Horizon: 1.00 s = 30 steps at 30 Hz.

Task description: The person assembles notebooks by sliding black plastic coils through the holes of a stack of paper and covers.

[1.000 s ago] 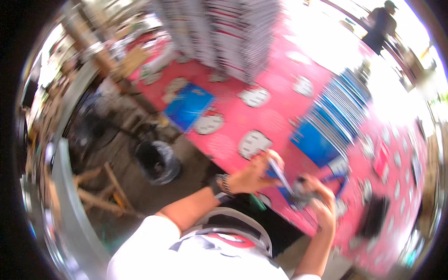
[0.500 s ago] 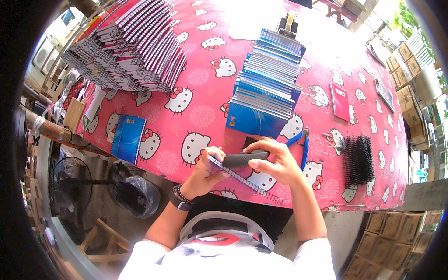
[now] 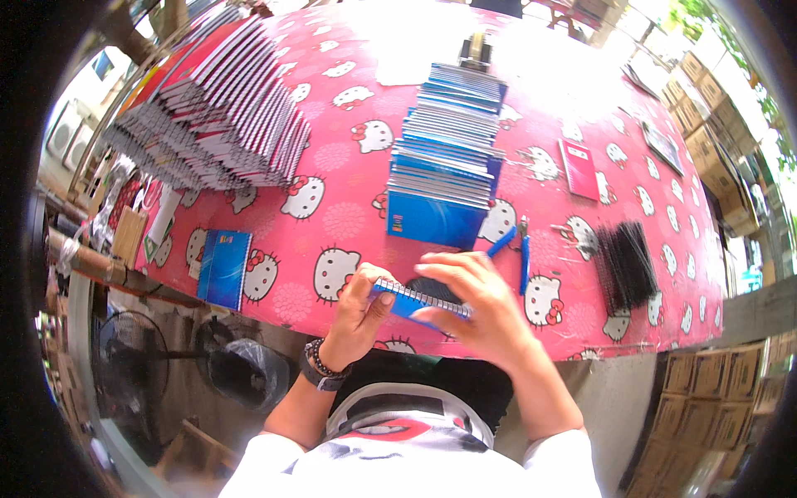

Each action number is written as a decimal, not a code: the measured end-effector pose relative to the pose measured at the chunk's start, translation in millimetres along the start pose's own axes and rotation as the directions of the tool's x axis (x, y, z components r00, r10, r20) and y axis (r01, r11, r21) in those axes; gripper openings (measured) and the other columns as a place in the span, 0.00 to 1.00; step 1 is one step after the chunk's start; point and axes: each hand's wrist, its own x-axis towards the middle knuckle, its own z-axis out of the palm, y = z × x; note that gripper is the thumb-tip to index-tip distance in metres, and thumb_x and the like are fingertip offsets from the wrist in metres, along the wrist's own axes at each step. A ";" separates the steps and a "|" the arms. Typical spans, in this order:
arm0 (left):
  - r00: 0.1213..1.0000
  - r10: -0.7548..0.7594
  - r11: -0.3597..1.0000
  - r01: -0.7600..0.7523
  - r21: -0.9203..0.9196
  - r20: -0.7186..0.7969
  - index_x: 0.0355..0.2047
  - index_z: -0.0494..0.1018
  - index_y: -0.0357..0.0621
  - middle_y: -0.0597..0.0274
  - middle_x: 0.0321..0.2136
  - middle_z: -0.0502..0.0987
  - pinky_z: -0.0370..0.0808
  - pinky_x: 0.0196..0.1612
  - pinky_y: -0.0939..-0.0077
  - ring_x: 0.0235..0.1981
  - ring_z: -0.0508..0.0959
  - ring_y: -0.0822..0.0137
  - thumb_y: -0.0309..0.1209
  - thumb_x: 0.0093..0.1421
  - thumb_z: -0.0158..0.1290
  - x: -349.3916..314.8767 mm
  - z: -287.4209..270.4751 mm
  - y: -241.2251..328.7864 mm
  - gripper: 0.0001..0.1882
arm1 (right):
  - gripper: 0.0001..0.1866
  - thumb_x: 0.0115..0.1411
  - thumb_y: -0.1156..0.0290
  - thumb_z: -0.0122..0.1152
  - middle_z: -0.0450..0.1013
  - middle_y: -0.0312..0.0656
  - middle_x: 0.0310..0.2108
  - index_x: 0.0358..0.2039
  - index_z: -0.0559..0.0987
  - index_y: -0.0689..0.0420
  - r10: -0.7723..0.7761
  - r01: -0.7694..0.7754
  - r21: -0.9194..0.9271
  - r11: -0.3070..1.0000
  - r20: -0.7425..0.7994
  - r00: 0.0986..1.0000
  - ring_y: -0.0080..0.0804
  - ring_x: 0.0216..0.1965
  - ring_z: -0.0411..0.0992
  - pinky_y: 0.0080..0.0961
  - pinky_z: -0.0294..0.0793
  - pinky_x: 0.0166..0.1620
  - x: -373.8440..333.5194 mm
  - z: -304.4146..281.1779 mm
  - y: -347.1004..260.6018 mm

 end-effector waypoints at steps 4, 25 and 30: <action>0.988 0.064 0.998 -0.065 -0.003 -0.142 0.34 0.74 0.41 0.59 0.29 0.76 0.74 0.33 0.75 0.30 0.78 0.65 0.23 0.51 0.61 6.1 0.5 25.3 0.10 | 0.18 0.50 0.74 0.67 0.73 0.43 0.34 0.43 0.76 0.57 0.057 -0.029 0.202 0.979 -0.134 0.989 0.36 0.37 0.73 0.27 0.74 0.39 -3.2 26.6 -8.2; 0.987 0.132 0.990 -0.136 -0.039 -0.096 0.34 0.76 0.40 0.58 0.30 0.75 0.74 0.34 0.75 0.32 0.77 0.65 0.18 0.52 0.58 -8.0 -13.5 41.7 0.09 | 0.18 0.41 0.63 0.75 0.68 0.40 0.24 0.28 0.76 0.57 -0.077 0.100 0.130 0.986 -0.170 0.982 0.36 0.28 0.68 0.29 0.66 0.31 2.1 32.3 -23.7; 0.978 0.171 0.985 -0.173 -0.009 -0.121 0.35 0.74 0.40 0.58 0.30 0.75 0.73 0.35 0.73 0.34 0.76 0.61 0.19 0.53 0.57 -12.6 -16.2 42.2 0.09 | 0.16 0.45 0.68 0.74 0.70 0.39 0.25 0.30 0.76 0.59 -0.025 0.065 0.234 0.970 -0.168 0.985 0.27 0.24 0.70 0.20 0.70 0.26 2.5 36.8 -28.0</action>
